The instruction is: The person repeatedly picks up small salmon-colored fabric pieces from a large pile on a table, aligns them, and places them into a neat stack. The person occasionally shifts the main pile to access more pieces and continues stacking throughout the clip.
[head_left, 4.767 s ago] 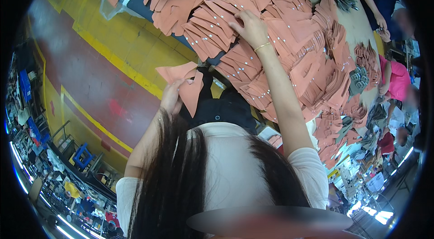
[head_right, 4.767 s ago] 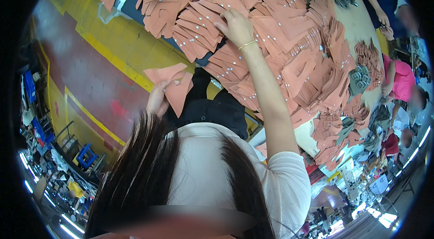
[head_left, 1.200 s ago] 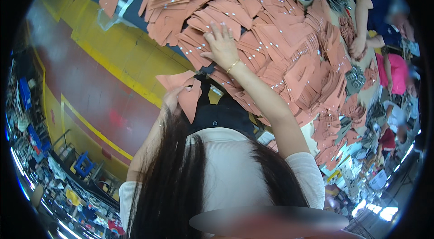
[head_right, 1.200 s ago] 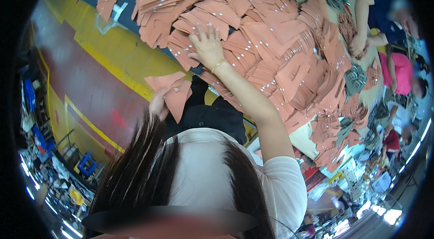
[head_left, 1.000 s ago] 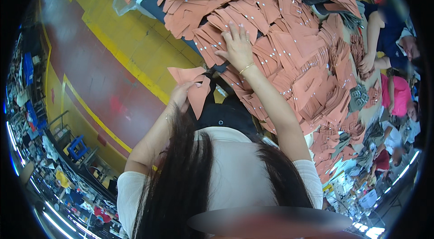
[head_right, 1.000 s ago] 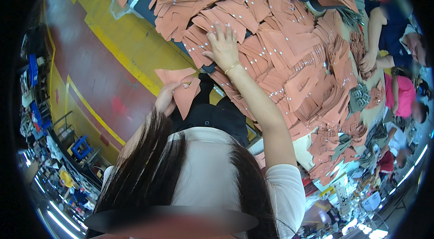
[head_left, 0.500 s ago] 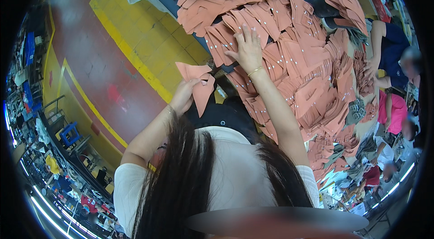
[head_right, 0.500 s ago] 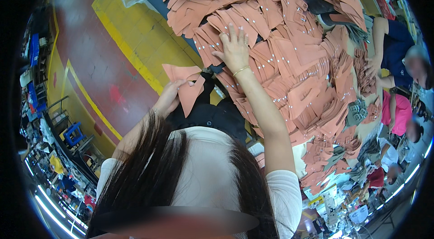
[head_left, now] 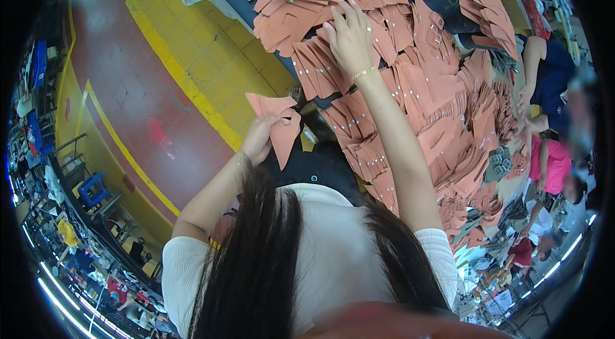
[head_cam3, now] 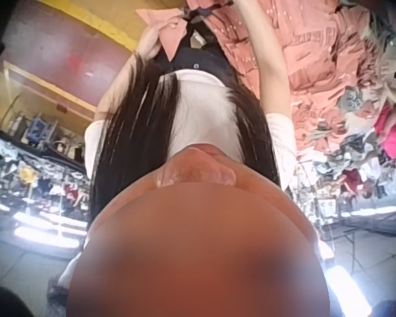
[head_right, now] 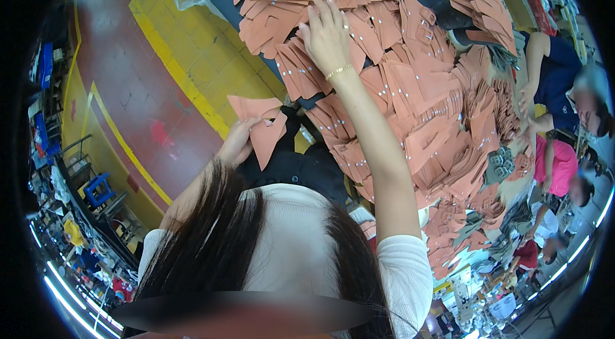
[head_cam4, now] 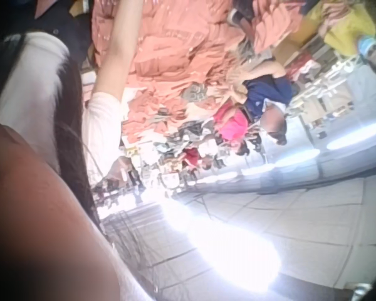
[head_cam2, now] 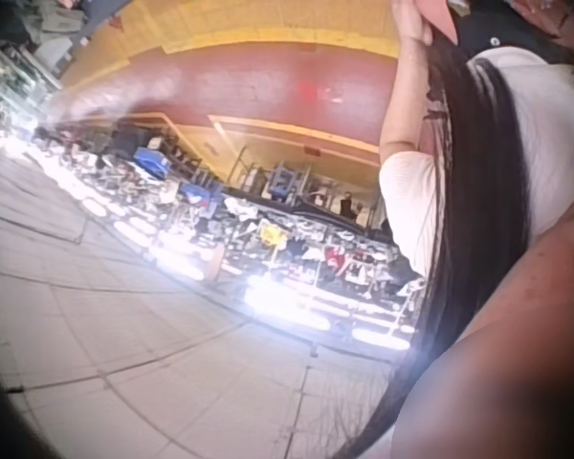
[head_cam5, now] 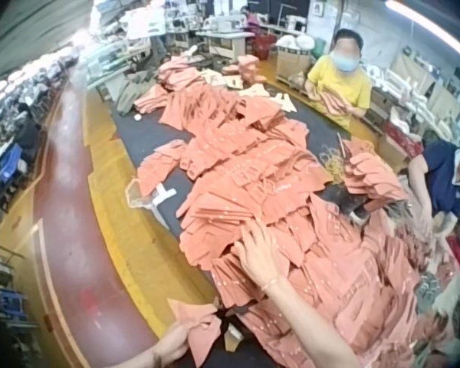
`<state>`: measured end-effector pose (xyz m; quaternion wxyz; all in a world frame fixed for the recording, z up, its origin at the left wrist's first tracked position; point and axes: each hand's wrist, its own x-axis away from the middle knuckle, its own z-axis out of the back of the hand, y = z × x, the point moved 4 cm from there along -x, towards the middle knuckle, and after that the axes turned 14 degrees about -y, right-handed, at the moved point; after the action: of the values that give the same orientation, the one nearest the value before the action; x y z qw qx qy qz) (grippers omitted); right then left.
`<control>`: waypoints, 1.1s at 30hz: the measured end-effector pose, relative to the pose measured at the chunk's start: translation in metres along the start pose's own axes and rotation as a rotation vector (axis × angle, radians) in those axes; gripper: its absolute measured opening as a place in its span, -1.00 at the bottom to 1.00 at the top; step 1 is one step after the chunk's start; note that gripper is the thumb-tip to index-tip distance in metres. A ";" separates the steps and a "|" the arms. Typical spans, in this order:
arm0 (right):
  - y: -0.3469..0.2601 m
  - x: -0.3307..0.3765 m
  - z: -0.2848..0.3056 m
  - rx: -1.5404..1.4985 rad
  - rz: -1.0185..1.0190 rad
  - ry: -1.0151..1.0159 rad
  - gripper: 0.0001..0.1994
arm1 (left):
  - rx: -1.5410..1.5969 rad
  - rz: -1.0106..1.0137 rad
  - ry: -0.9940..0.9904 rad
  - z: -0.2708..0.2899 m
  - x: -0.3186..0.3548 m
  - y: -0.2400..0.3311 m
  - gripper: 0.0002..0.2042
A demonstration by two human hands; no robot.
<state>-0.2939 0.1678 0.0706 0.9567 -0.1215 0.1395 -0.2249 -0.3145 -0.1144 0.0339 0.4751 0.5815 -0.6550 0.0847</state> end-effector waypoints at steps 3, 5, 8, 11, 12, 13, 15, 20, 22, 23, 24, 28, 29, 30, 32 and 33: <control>0.000 -0.030 -0.015 0.043 -0.025 -0.069 -0.60 | 0.014 -0.015 0.006 0.006 0.002 0.002 -0.79; -0.002 -0.041 -0.024 0.059 -0.025 -0.112 -0.58 | 0.022 -0.024 0.014 0.013 0.004 0.004 -0.78; -0.004 -0.050 -0.033 0.099 -0.017 -0.137 -0.57 | 0.035 -0.033 0.038 0.023 0.006 0.006 -0.77; -0.004 -0.052 -0.039 0.118 -0.031 -0.150 -0.56 | 0.049 -0.027 0.068 0.028 0.009 0.006 -0.77; -0.002 -0.053 -0.039 0.112 -0.039 -0.152 -0.55 | 0.059 -0.020 0.081 0.028 0.010 0.006 -0.76; 0.000 -0.054 -0.039 0.106 -0.046 -0.154 -0.55 | 0.071 -0.011 0.092 0.027 0.011 0.007 -0.76; 0.009 -0.059 -0.037 -0.058 -0.094 -0.168 -0.56 | 0.075 -0.030 0.083 0.024 0.012 0.010 -0.76; 0.038 -0.080 0.000 -0.786 -0.145 -0.034 -0.62 | 0.041 -0.055 0.062 0.016 0.012 0.023 -0.74; 0.033 -0.085 0.024 -0.877 -0.072 0.032 -0.64 | 0.015 -0.071 0.058 0.012 0.013 0.027 -0.74; 0.028 -0.084 0.037 -0.898 -0.035 0.048 -0.64 | -0.002 -0.106 0.075 0.010 0.014 0.031 -0.73; 0.024 -0.082 0.051 -0.921 -0.033 0.058 -0.65 | -0.019 -0.137 0.093 0.008 0.015 0.035 -0.73; -0.027 -0.046 0.083 -0.739 0.049 -0.022 -0.70 | 0.035 -0.301 0.108 -0.004 0.016 0.054 -0.76; -0.046 -0.032 0.081 -0.653 0.068 -0.092 -0.72 | 0.078 -0.394 0.053 -0.010 0.013 0.061 -0.75; -0.070 -0.015 0.077 -0.553 0.187 -0.122 -0.74 | 0.119 -0.451 0.036 -0.014 0.011 0.067 -0.74; -0.118 0.018 0.065 -0.328 0.394 -0.190 -0.72 | 0.221 -0.490 -0.032 -0.019 0.005 0.075 -0.73; -0.134 0.036 0.057 -0.388 0.327 -0.335 -0.71 | 0.283 -0.471 -0.082 -0.020 0.002 0.077 -0.72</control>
<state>-0.2982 0.0443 0.1553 0.9488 -0.3133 0.0377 -0.0137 -0.3682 -0.0786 0.0802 0.3688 0.7813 -0.5020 0.0392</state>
